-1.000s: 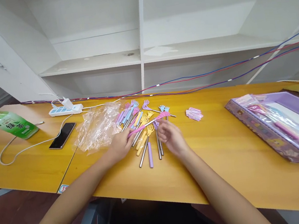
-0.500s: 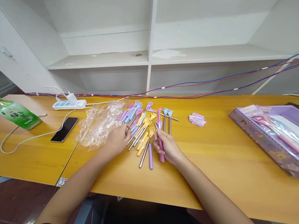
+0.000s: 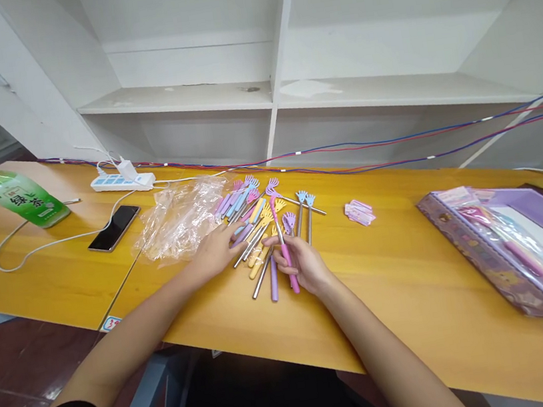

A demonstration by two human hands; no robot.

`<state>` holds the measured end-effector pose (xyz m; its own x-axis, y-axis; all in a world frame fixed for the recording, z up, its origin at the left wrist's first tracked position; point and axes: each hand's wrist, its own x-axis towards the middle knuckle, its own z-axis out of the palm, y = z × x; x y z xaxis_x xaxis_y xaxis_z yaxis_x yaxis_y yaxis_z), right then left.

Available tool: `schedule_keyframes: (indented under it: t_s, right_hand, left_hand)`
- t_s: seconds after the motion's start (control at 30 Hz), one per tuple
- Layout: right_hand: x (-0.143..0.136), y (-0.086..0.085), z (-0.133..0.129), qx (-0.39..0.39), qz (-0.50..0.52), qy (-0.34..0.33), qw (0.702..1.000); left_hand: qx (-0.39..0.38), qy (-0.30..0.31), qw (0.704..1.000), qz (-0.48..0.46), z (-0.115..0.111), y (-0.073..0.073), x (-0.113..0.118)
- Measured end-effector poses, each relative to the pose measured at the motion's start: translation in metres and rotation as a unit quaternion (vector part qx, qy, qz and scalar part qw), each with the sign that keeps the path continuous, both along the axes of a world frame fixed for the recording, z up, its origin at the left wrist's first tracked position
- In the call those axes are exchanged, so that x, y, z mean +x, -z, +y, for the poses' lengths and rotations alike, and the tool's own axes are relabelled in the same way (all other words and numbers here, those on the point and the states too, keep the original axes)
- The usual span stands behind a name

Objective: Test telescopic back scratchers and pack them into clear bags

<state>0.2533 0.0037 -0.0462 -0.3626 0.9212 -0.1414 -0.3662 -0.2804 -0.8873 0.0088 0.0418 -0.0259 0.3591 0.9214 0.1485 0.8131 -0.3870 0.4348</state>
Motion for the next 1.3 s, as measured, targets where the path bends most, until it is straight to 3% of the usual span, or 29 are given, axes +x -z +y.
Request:
schedule_keyframes:
  t_s: [0.1,0.17,0.27,0.33,0.4,0.47,0.6,0.7,0.93,1.1,1.2,1.3]
  right_hand:
    - [-0.003,-0.006,-0.005,0.018,0.013,-0.005,1.0]
    - [-0.008,-0.01,-0.013,0.034,-0.005,-0.03,0.999]
    - [-0.015,-0.013,-0.024,0.068,-0.065,-0.086,0.992]
    - [-0.017,-0.013,-0.028,0.087,-0.11,-0.111,0.984]
    - [-0.017,-0.013,-0.028,0.104,-0.159,-0.112,0.975]
    - [-0.015,-0.013,-0.027,0.153,-0.238,-0.066,0.957]
    - [-0.012,-0.014,-0.026,0.307,-0.404,0.071,0.858]
    - [-0.014,-0.015,-0.032,0.339,-0.418,0.089,0.838]
    - [-0.019,-0.015,-0.04,0.312,-0.377,0.085,0.868]
    - [-0.023,-0.013,-0.042,0.191,-0.28,0.049,0.94]
    - [-0.024,-0.009,-0.039,0.117,-0.189,0.002,0.975]
    - [-0.019,-0.006,-0.03,0.093,-0.167,-0.052,0.98]
  left_hand:
    - [0.043,-0.002,0.995,-0.085,0.0,0.0,0.002]
    - [0.022,0.037,0.98,-0.195,-0.002,-0.002,0.006]
    - [-0.118,0.114,0.909,-0.383,-0.006,-0.004,0.011]
    - [-0.191,0.101,0.851,-0.478,-0.007,-0.005,0.014]
    - [-0.202,0.055,0.806,-0.553,-0.006,-0.008,0.014]
    - [-0.182,0.017,0.765,-0.617,-0.004,-0.013,0.011]
    - [-0.211,0.042,0.715,-0.665,-0.001,-0.026,0.006]
    - [-0.233,0.066,0.697,-0.675,-0.004,-0.03,0.008]
    - [-0.24,0.081,0.69,-0.678,-0.007,-0.021,0.014]
    - [-0.252,0.087,0.704,-0.659,-0.008,-0.021,0.014]
    - [-0.249,0.097,0.73,-0.628,-0.007,-0.022,0.011]
    - [-0.233,0.138,0.793,-0.545,-0.003,-0.022,0.005]
